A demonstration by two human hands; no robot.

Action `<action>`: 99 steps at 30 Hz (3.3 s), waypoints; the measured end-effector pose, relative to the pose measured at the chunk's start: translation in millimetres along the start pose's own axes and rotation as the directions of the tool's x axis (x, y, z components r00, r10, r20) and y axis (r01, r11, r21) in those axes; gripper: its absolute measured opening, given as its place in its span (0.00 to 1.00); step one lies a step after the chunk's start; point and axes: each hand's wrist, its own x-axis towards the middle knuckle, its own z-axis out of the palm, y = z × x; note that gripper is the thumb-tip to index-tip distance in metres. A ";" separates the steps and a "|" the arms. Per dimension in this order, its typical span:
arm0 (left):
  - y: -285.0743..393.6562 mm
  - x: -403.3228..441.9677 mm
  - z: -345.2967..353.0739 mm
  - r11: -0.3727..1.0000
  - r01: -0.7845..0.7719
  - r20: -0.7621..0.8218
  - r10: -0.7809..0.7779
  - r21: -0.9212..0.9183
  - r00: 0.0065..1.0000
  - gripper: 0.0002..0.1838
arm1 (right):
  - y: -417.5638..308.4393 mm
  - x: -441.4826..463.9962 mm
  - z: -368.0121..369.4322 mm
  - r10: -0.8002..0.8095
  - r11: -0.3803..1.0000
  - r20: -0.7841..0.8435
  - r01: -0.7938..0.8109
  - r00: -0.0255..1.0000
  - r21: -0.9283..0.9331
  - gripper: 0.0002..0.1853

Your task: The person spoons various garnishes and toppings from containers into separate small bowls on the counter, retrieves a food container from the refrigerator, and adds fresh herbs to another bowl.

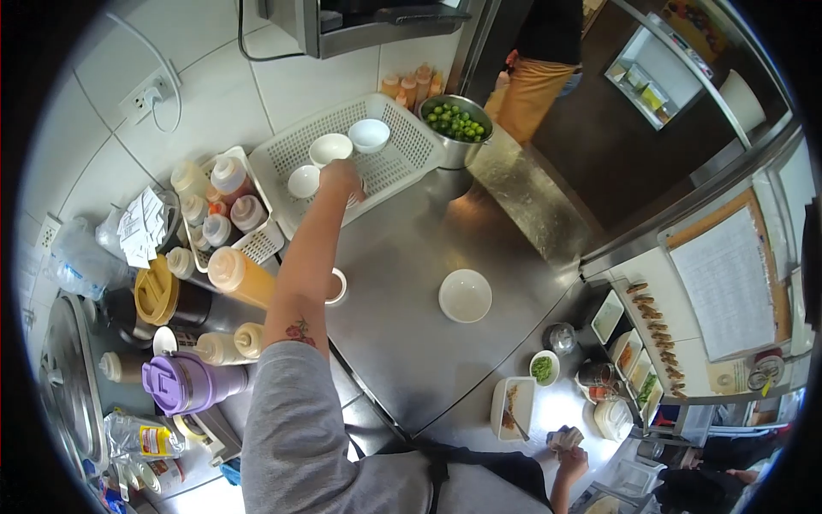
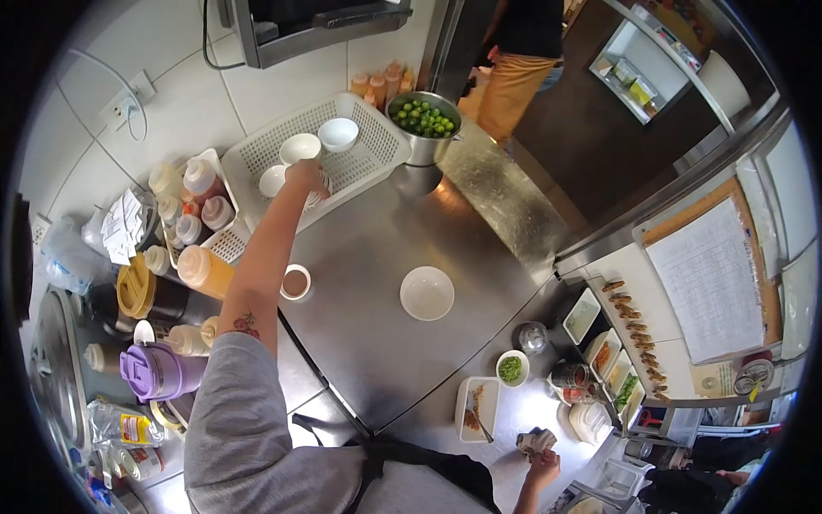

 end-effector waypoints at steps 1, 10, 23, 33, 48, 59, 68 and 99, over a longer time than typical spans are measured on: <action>-2.2 11.8 4.5 1.000 -0.009 -0.010 0.009 0.002 1.000 0.40 | 9.2 -1.2 2.3 0.023 0.999 -0.022 -0.022 1.000 0.031 0.10; -76.0 5.6 58.6 0.987 0.142 -0.261 -0.120 0.070 0.958 0.15 | -59.1 14.3 -26.7 -0.149 0.989 -0.039 0.150 0.988 0.007 0.20; -34.0 -102.8 -31.9 0.911 -0.295 -0.529 0.106 -0.289 0.842 0.17 | -143.1 -8.5 -13.4 -0.186 0.975 0.549 0.082 0.815 0.207 0.21; 164.7 -422.0 134.0 0.593 -0.743 -0.102 0.756 -0.311 0.647 0.06 | -160.2 0.6 8.4 -0.118 0.793 0.724 -0.374 0.680 0.481 0.19; 197.7 -461.4 144.9 0.535 -0.587 -0.103 0.680 -0.608 0.726 0.58 | -141.0 11.3 -71.5 -0.513 0.802 0.176 0.396 0.840 0.448 0.09; 206.8 -444.2 69.2 0.232 -0.303 -0.017 0.768 -0.924 0.641 0.47 | -168.1 -9.8 -118.6 -0.666 0.729 0.369 0.463 0.648 0.504 0.22; 174.1 -438.8 85.2 0.257 -0.454 -0.200 0.643 -0.853 0.739 0.43 | -180.6 -38.0 -109.0 -0.643 0.766 0.396 0.550 0.655 0.332 0.25; 181.8 -449.9 112.1 0.443 -0.728 -0.436 0.594 -0.524 0.676 0.32 | -162.0 -68.5 17.4 -0.509 0.642 0.114 0.289 0.853 0.710 0.19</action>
